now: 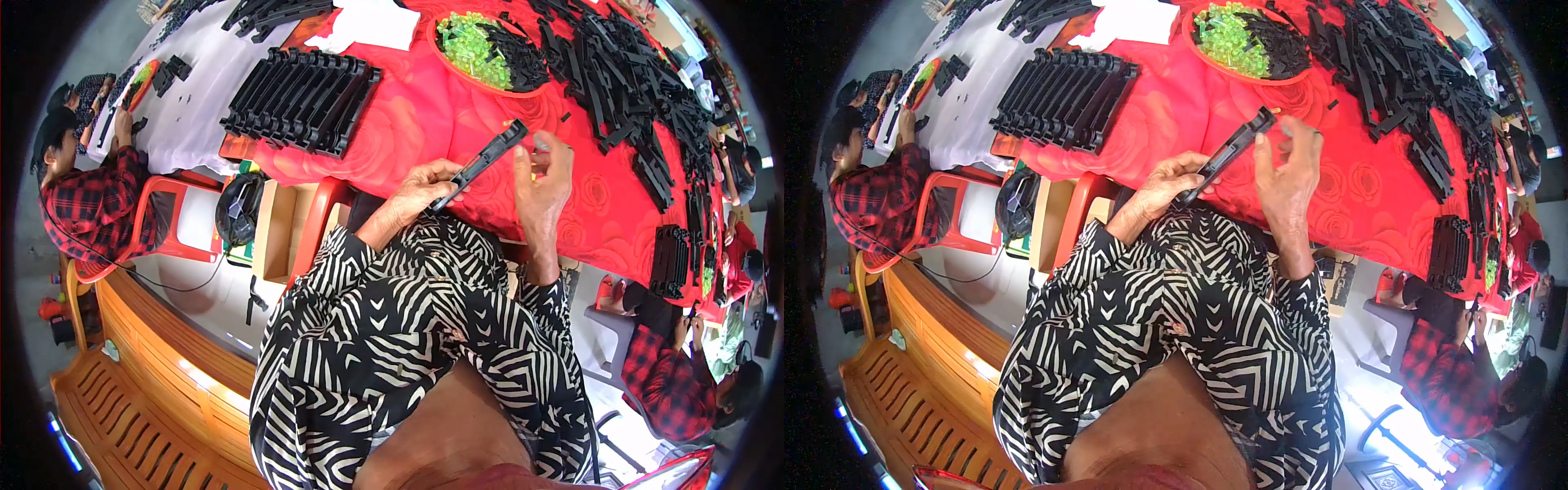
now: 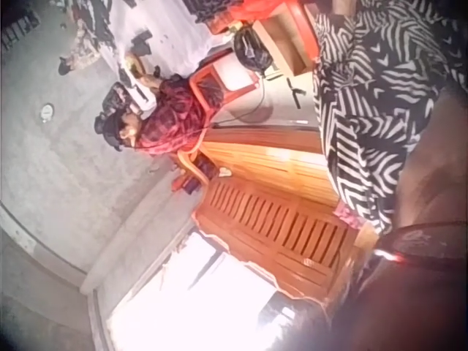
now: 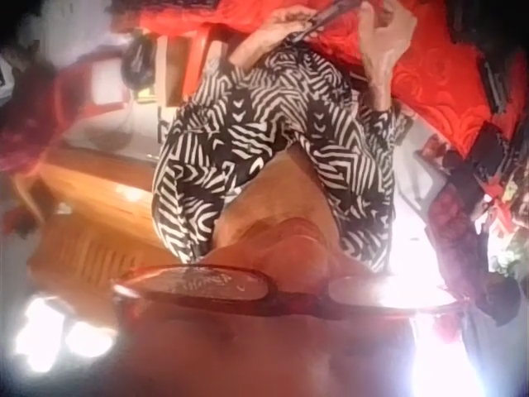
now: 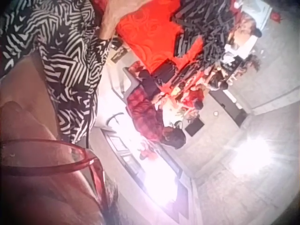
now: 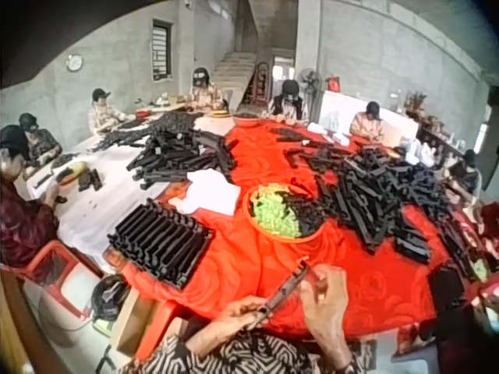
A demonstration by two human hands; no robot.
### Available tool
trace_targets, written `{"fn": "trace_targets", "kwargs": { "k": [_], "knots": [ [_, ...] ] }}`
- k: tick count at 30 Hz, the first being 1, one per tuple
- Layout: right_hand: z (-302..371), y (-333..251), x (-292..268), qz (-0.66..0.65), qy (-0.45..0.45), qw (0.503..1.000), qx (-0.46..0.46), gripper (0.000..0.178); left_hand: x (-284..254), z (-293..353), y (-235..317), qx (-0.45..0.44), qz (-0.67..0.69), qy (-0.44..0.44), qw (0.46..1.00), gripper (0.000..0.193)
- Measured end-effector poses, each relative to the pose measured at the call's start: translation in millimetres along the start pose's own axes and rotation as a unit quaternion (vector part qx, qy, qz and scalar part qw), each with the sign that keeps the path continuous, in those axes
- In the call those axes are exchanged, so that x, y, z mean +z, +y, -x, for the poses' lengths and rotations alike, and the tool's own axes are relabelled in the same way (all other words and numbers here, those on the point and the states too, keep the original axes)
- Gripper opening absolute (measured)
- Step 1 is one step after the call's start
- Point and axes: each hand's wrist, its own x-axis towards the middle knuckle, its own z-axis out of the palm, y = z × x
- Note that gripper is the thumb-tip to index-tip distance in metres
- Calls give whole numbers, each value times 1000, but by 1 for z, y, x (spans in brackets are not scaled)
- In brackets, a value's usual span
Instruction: The person assembles plastic components by taking small parts and fitting them into black plastic casings by hand.
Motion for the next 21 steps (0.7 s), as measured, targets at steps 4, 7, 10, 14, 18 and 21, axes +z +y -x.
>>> {"fn": "trace_targets", "kwargs": {
  "k": [4,7,10,14,18,21],
  "knots": [
    [-5,17,3,-126,-39,989,69,50,3,2,4,-13,-47,-6,999,30],
    [-6,25,6,-180,-95,973,108,48,4,3,4,-11,-68,-7,998,30],
    [-1,24,10,-257,-129,944,159,42,2,3,2,-25,-78,-13,997,32],
    [7,29,15,-285,-115,940,151,36,2,2,-1,-41,-91,-11,995,29],
    [6,25,9,-238,-128,944,187,37,5,1,-3,-34,-114,7,993,22],
    [8,19,5,14,16,997,-73,31,7,1,-5,-38,-137,30,989,19]
  ]
}}
